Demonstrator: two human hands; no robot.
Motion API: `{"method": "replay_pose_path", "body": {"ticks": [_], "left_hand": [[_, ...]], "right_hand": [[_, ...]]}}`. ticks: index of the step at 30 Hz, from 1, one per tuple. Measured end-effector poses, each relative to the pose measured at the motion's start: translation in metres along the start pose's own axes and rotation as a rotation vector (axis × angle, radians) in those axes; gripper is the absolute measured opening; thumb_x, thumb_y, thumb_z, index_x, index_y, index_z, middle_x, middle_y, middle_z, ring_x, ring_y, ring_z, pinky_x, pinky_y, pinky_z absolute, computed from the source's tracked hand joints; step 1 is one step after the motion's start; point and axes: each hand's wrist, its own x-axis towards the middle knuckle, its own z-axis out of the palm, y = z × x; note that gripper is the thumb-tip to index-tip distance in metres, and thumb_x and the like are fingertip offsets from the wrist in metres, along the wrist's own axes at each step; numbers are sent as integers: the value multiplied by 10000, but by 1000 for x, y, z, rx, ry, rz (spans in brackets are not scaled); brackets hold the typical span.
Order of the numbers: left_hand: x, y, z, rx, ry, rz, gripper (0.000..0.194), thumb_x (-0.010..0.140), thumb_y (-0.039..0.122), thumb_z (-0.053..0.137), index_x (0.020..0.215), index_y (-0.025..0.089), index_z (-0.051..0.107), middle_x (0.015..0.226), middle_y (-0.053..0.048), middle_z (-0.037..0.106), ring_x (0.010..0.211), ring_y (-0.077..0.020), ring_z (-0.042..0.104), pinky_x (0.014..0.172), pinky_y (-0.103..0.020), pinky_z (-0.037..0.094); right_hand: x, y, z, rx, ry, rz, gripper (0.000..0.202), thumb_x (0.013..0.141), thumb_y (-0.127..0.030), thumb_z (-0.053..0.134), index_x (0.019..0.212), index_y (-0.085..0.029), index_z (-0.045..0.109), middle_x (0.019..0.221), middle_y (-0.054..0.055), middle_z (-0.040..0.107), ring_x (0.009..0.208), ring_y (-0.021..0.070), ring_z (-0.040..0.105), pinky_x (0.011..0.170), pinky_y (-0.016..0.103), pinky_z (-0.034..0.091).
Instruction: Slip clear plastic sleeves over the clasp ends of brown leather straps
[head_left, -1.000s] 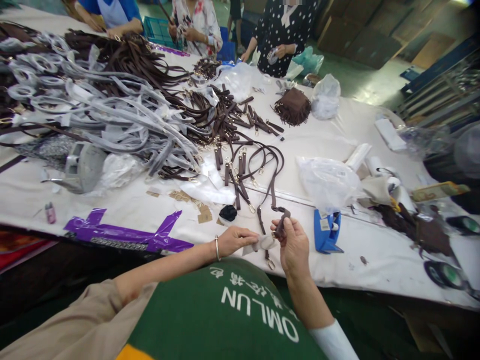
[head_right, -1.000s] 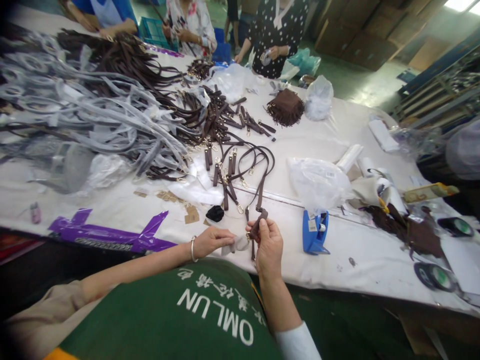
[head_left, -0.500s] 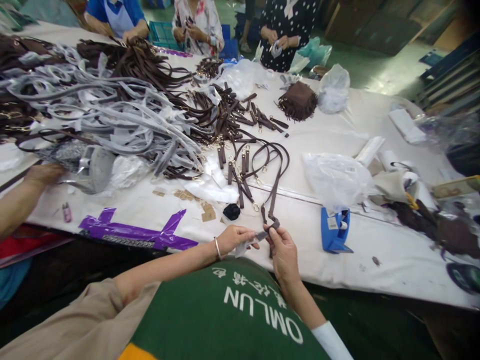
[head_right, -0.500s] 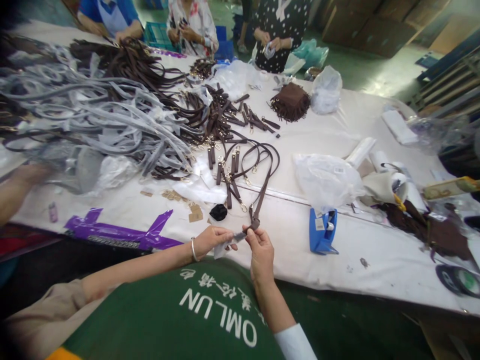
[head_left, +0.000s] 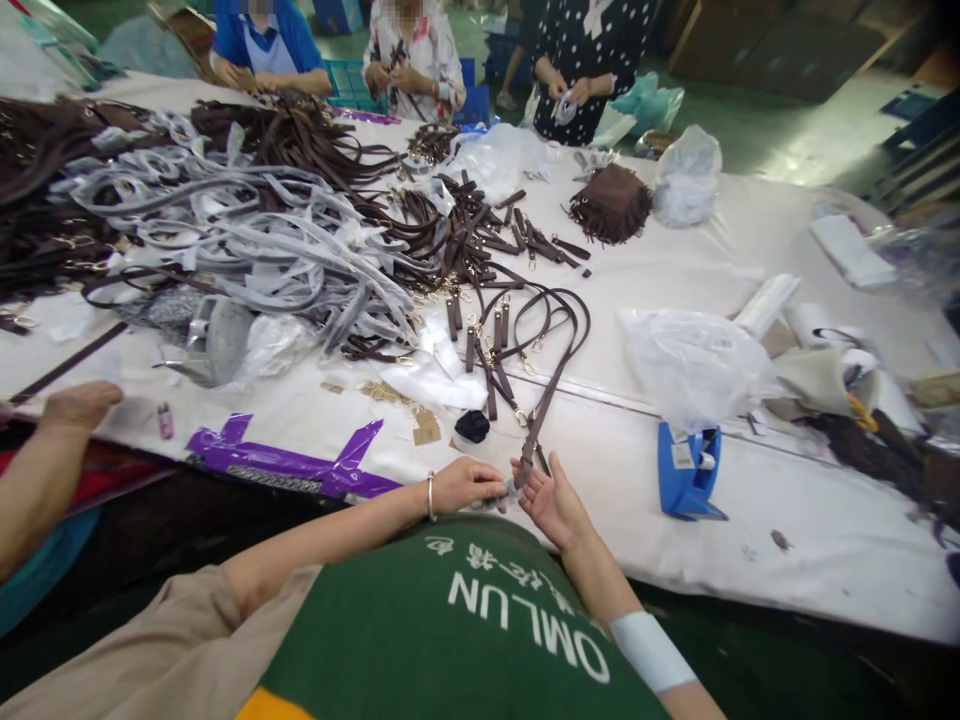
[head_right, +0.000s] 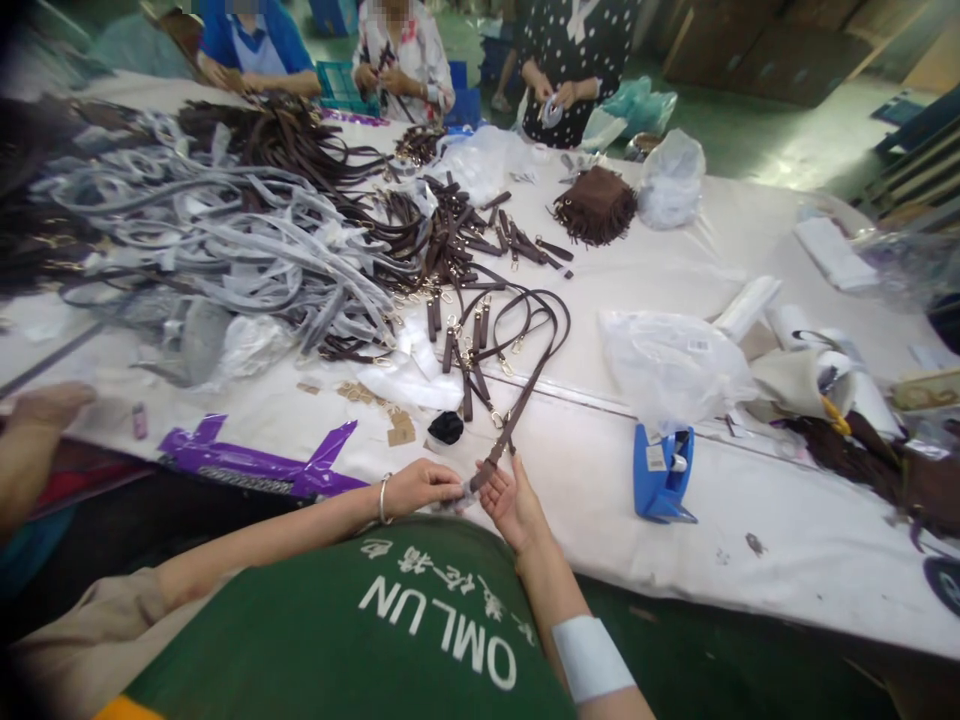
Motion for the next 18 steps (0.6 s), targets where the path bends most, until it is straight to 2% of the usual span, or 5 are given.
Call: {"method": "replay_pose_path", "body": {"ticks": [3, 6, 10, 14, 18], "left_hand": [[-5, -4, -5, 31, -23, -40, 435, 802, 491, 576, 862, 86, 724, 764, -61, 680, 627, -100, 525, 588, -170, 376], [-7, -3, -8, 31, 45, -22, 454, 824, 498, 541, 911, 92, 724, 813, -63, 686, 663, -107, 537, 616, -172, 386], [-3, 2, -8, 15, 107, 40, 458, 842, 497, 515, 960, 103, 718, 824, -52, 679, 683, -108, 524, 618, -172, 378], [3, 2, -5, 20, 140, 40, 490, 840, 516, 504, 949, 89, 718, 788, -55, 672, 652, -108, 508, 592, -178, 369], [3, 2, -4, 16, 142, 57, 519, 847, 531, 483, 907, 76, 724, 756, -63, 666, 611, -100, 483, 560, -182, 346]], "right_hand": [[12, -5, 0, 46, 66, -130, 248, 727, -372, 688, 888, -185, 672, 879, 60, 710, 767, 160, 661, 644, 266, 550], [10, -14, 9, 80, 51, -274, 256, 685, -296, 730, 922, -230, 656, 951, 6, 702, 859, 132, 646, 769, 251, 534], [-7, -20, 25, -11, 15, -497, 248, 693, -269, 723, 919, -217, 638, 961, 12, 689, 890, 141, 633, 866, 310, 501], [-20, -10, 35, -131, 28, -537, 252, 686, -274, 728, 914, -205, 647, 959, 27, 685, 896, 154, 617, 879, 334, 478], [-28, 0, 34, -140, 51, -554, 233, 679, -268, 726, 897, -218, 661, 939, 13, 677, 881, 154, 605, 858, 322, 472]]}}
